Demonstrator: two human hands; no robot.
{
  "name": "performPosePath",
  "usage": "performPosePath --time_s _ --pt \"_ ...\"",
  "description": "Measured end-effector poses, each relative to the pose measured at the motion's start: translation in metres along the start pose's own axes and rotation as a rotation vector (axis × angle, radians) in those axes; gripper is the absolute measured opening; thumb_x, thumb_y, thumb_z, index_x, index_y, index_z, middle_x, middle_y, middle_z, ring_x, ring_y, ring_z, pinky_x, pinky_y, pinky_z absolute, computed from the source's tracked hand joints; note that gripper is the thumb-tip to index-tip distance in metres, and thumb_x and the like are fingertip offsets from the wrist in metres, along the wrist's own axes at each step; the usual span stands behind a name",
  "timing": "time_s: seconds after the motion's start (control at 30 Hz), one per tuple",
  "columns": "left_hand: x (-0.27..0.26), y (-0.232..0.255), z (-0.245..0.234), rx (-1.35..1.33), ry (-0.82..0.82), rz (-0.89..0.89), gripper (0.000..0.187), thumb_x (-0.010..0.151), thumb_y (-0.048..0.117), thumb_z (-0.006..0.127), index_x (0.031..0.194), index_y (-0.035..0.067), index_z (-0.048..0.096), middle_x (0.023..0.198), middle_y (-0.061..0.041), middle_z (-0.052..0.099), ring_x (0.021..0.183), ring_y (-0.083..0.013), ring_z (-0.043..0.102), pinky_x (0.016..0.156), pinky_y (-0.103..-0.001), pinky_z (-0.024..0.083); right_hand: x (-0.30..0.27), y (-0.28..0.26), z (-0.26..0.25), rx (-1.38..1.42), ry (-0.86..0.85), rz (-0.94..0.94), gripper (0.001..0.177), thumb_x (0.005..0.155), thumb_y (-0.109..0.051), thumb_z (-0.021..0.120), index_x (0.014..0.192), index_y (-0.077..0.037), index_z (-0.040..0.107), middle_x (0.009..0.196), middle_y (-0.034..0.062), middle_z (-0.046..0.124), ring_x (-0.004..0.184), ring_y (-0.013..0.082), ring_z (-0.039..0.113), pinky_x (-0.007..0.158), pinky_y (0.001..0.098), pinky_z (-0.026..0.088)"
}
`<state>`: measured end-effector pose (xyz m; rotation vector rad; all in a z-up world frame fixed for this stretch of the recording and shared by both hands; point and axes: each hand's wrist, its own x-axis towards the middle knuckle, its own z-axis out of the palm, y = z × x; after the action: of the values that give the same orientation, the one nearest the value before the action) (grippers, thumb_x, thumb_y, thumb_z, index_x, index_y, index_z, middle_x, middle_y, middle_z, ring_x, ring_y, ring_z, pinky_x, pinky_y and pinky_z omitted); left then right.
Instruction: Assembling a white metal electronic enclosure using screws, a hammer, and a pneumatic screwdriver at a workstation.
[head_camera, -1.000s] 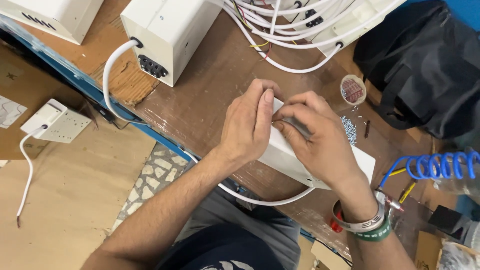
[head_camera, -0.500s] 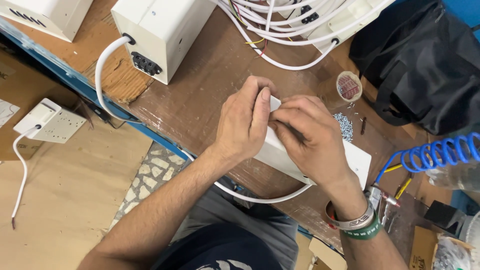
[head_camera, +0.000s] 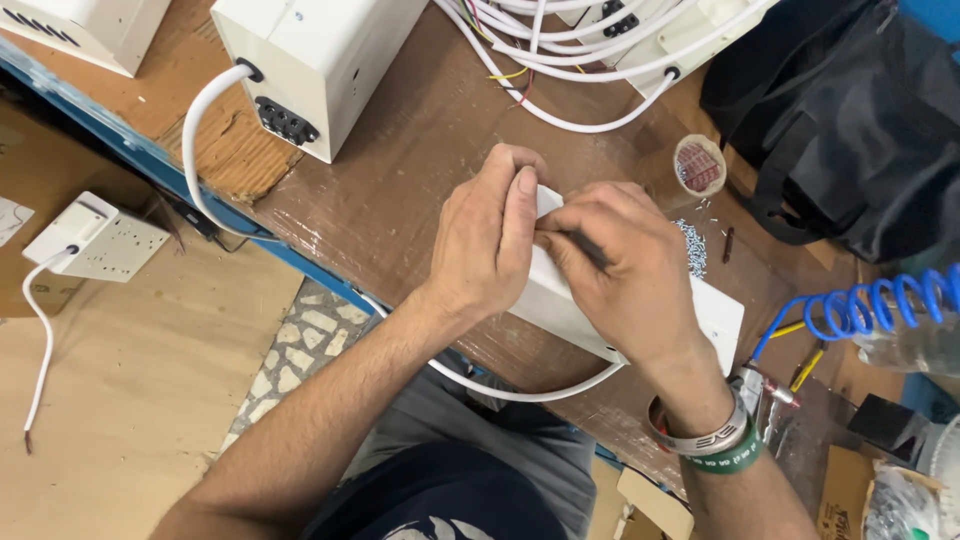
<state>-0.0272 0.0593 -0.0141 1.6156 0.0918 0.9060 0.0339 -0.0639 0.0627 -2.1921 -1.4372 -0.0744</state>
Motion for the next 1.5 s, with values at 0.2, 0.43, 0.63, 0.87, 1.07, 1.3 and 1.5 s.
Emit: performPosePath --time_s 0.2,0.43,0.63,0.87,1.07,1.3,1.5 --pt "-0.001 0.0 0.0 0.011 0.004 0.003 0.016 0.104 0.013 0.039 0.105 0.004 0.052 0.085 -0.01 0.062 0.068 -0.0232 0.061 0.067 -0.036 0.051 -0.008 -0.001 0.007 0.017 0.061 0.041 0.016 0.083 -0.001 0.081 0.096 -0.002 0.073 0.096 0.0046 0.064 0.099 0.0227 0.06 0.088 0.0339 0.048" --pt "-0.002 -0.001 0.001 -0.002 -0.001 -0.011 0.017 0.104 0.014 0.039 0.106 0.004 0.052 0.087 -0.009 0.063 0.068 -0.0216 0.059 0.066 -0.035 0.05 -0.007 0.001 0.004 0.101 0.017 0.049 0.017 0.084 0.002 0.078 0.099 -0.002 0.072 0.099 0.0041 0.066 0.101 0.0211 0.059 0.089 0.0338 0.048" --pt "-0.002 -0.001 0.0 0.018 -0.006 -0.016 0.02 0.104 0.014 0.038 0.105 0.002 0.054 0.087 -0.011 0.064 0.07 -0.0235 0.061 0.068 -0.035 0.05 -0.002 -0.002 0.005 0.082 0.036 0.06 0.013 0.083 0.003 0.079 0.092 -0.003 0.072 0.092 0.003 0.066 0.093 0.0192 0.058 0.084 0.0318 0.048" --pt "-0.002 -0.001 -0.005 0.005 -0.058 -0.028 0.028 0.103 0.017 0.037 0.107 0.0 0.059 0.094 -0.013 0.067 0.075 -0.022 0.06 0.07 -0.036 0.05 -0.009 -0.002 0.021 0.098 0.166 0.147 0.011 0.081 -0.002 0.077 0.09 -0.006 0.074 0.092 0.0032 0.066 0.093 0.0203 0.058 0.086 0.0326 0.047" --pt "-0.005 -0.01 -0.009 0.088 -0.112 0.068 0.036 0.108 0.019 0.031 0.108 -0.008 0.055 0.107 -0.02 0.061 0.094 -0.0272 0.054 0.089 -0.039 0.046 -0.021 -0.001 0.029 0.081 0.244 0.159 0.016 0.083 -0.02 0.077 0.095 -0.012 0.069 0.091 -0.0006 0.065 0.093 0.016 0.061 0.098 0.0357 0.045" --pt "-0.003 -0.029 -0.012 0.135 -0.114 0.113 0.025 0.112 0.007 0.027 0.11 -0.004 0.05 0.105 -0.025 0.063 0.091 -0.0295 0.059 0.087 -0.041 0.05 -0.131 0.045 -0.023 -0.265 0.722 0.476 0.036 0.089 -0.001 0.075 0.122 -0.005 0.06 0.122 0.0115 0.06 0.113 0.0279 0.058 0.099 0.0394 0.05" --pt "-0.011 -0.021 0.009 0.032 -0.139 0.092 0.026 0.108 0.008 0.032 0.106 -0.003 0.055 0.1 -0.019 0.064 0.083 -0.0248 0.057 0.079 -0.037 0.048 -0.203 0.043 -0.01 0.146 0.945 0.568 0.033 0.093 -0.006 0.066 0.125 -0.007 0.058 0.11 0.0056 0.061 0.097 0.0187 0.058 0.084 0.0301 0.05"
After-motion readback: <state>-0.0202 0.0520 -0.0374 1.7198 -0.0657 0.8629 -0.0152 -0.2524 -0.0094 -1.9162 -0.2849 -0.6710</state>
